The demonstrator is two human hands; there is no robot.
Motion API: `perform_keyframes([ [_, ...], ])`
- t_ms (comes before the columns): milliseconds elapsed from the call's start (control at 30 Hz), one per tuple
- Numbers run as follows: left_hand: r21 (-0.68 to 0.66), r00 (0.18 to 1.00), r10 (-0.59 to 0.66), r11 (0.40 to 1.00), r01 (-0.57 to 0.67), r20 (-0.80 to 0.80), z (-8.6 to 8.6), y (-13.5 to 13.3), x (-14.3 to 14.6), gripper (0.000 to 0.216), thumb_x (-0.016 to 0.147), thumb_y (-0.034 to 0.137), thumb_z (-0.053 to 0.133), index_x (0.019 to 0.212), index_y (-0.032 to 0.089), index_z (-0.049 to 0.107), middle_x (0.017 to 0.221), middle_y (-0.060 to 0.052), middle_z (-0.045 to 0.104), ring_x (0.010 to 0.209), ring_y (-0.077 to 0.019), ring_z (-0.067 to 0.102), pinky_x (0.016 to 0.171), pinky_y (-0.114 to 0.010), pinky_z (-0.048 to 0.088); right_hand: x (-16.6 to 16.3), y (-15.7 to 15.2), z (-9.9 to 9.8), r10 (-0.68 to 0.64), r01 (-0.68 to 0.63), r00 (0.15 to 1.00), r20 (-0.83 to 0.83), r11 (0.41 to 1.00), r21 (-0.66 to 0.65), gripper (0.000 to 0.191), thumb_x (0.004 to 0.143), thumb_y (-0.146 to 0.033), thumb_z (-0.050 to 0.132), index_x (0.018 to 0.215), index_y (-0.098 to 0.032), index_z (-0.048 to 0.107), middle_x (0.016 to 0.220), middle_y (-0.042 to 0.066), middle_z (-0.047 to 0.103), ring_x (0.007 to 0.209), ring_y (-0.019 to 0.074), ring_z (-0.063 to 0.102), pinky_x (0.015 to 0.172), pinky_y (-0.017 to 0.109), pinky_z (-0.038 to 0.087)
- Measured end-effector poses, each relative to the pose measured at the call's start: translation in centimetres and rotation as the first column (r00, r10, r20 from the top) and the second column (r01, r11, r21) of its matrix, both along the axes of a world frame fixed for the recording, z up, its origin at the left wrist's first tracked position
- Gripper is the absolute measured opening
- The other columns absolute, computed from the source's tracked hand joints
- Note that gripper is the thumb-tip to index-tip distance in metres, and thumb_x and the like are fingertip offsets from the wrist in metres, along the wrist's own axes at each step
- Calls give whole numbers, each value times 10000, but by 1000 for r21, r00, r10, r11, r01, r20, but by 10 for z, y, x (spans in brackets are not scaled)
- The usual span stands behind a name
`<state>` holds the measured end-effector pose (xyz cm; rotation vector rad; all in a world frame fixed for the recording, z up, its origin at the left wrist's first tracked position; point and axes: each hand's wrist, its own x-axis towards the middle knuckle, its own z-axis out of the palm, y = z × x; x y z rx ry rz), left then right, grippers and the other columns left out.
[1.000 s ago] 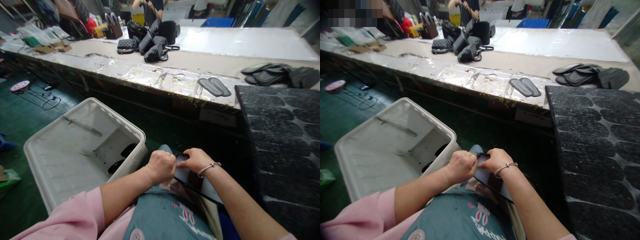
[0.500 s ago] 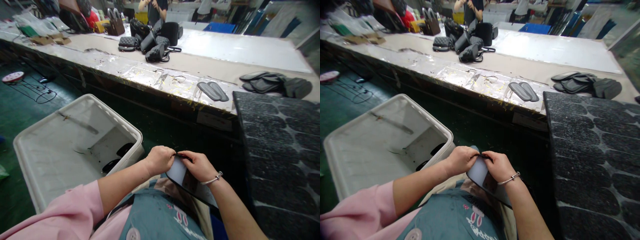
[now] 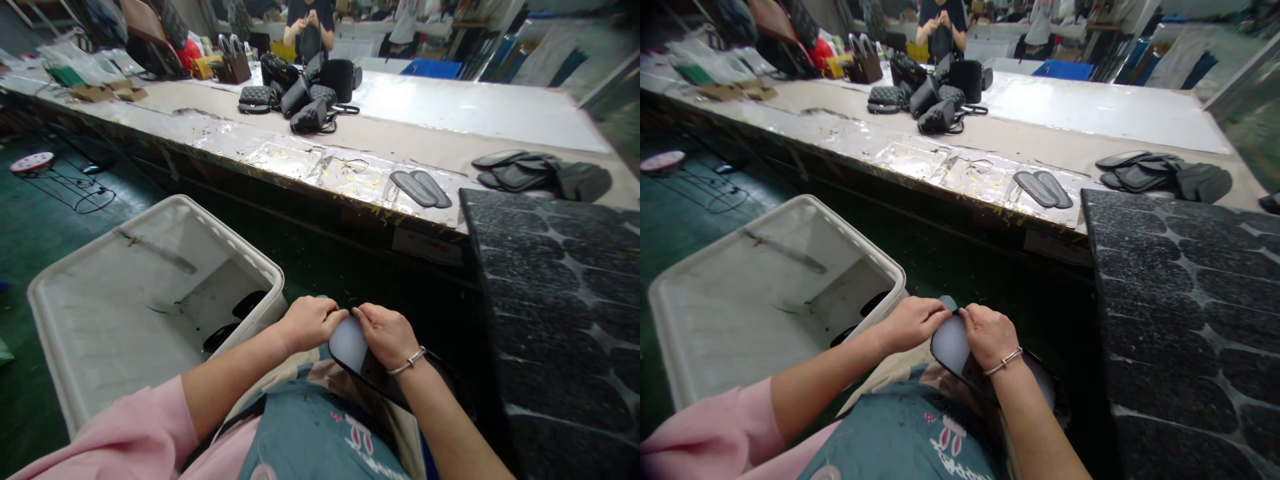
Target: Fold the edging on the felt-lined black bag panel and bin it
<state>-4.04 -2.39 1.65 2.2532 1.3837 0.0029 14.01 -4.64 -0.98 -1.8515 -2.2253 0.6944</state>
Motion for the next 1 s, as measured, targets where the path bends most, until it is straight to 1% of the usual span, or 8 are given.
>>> perform_keyframes([
  [67, -26, 998, 26, 999, -28, -52, 6, -6, -5, 448, 891, 548, 392, 797, 199, 657, 769, -51, 688, 748, -220, 650, 612, -272, 409, 2, 0, 3, 23, -24, 999, -38, 1000, -11, 333, 954, -359, 365, 841, -240, 655, 831, 10, 685, 770, 154, 634, 671, 244, 422],
  [133, -40, 994, 36, 998, -40, -107, 7, -12, -8, 472, 844, 601, 427, 770, 197, 659, 735, -62, 683, 726, -245, 651, 599, -288, 411, 2, -1, 8, 42, -44, 995, -86, 999, -26, 267, 922, -377, 444, 1071, -269, 637, 984, -1, 690, 880, 150, 636, 740, 234, 447],
  [200, -53, 991, 22, 998, -29, -132, 6, -17, -9, 479, 837, 602, 422, 738, 197, 658, 711, -66, 680, 711, -258, 653, 591, -298, 416, 1, -1, 13, 57, -64, 995, -86, 995, -80, 441, 864, -405, 527, 1282, -262, 521, 1133, 23, 656, 994, 176, 617, 814, 259, 459],
  [267, -59, 989, 5, 998, -14, -147, 4, -18, -9, 471, 852, 565, 398, 730, 196, 663, 708, -72, 682, 702, -261, 654, 591, -306, 425, -2, 2, 17, 77, -82, 996, -42, 983, -161, 567, 818, -434, 561, 1339, -229, 472, 1188, 66, 633, 1049, 223, 601, 855, 311, 462],
  [433, -86, 984, -21, 996, 6, -177, 1, -8, -6, 497, 862, 528, 370, 734, 184, 705, 730, -101, 688, 739, -262, 655, 620, -305, 447, -13, 11, 20, 100, -91, 995, 18, 955, -282, 599, 695, -542, 626, 1222, -261, 579, 1067, 71, 687, 947, 281, 642, 758, 360, 488],
  [700, -156, 984, -99, 985, 76, -145, -6, 4, -5, 370, 832, 340, 401, 694, 183, 706, 748, -95, 691, 750, -247, 645, 644, -301, 442, -24, 9, 24, 20, 5, 997, 75, 945, -327, 436, 624, -526, 653, 968, -259, 656, 893, 57, 698, 801, 273, 649, 592, 327, 452],
  [867, -157, 993, -47, 987, 30, -105, -1, -2, -2, 344, 798, 348, 431, 639, 167, 677, 678, -101, 658, 716, -263, 626, 624, -319, 421, -25, 8, 25, 22, 9, 996, 91, 947, -321, 435, 607, -528, 655, 945, -254, 647, 900, 61, 695, 804, 272, 649, 579, 313, 445],
  [1000, -252, 998, 53, 966, -60, -34, -7, -1, -1, 325, 777, 347, 457, 579, 164, 639, 575, -46, 604, 619, -187, 584, 563, -261, 396, -25, 10, 25, 33, -2, 995, 89, 946, -325, 445, 618, -534, 638, 961, -250, 647, 897, 63, 691, 800, 272, 649, 566, 313, 444],
])
